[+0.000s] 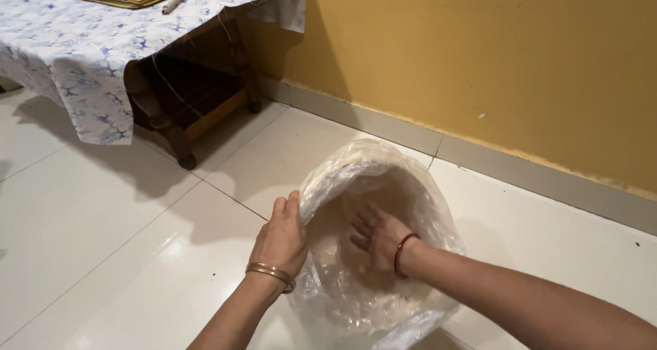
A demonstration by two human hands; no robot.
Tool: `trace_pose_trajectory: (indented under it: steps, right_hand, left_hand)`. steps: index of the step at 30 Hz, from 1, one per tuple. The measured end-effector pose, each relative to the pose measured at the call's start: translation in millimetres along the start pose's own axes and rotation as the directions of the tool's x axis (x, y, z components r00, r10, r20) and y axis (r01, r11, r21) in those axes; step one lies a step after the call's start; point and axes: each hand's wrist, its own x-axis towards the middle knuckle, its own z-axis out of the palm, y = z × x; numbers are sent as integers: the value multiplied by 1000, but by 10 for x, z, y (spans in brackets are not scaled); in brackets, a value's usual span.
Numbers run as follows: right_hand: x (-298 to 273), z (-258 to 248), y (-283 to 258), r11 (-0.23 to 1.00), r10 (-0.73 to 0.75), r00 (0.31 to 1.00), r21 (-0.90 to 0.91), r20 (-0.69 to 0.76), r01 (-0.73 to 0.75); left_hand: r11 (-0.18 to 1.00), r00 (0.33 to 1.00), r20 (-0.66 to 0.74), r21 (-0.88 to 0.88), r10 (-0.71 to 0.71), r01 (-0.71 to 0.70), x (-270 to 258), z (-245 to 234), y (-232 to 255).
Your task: The person places a clear plastic bag into a beige cylindrical bin and repeatedly adjusts it by hand. They smooth the bag along the interior walls and tuck the edges over the rim to fit the bag snugly inside the bin.
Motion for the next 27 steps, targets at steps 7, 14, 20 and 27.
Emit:
trace_pose_trajectory:
  steps: [7,14,20,27]
  right_hand:
    - [128,343,151,865,161,969,-500,188,-47]
    - [416,284,-152,920,-47,999,-387,23,52]
    - [586,384,68,896,128,960,-443,249,-5]
    - [396,166,-450,999,-15,985,48,171,7]
  left_hand:
    - [971,961,-134,50,240,-236,133,72,-105]
    - [990,990,43,23,136,-137,33,-85,100]
    - [982,979,68,0,190,-190,32,-104,-19]
    - [980,979,57,4,198,-199,8,-121,-64]
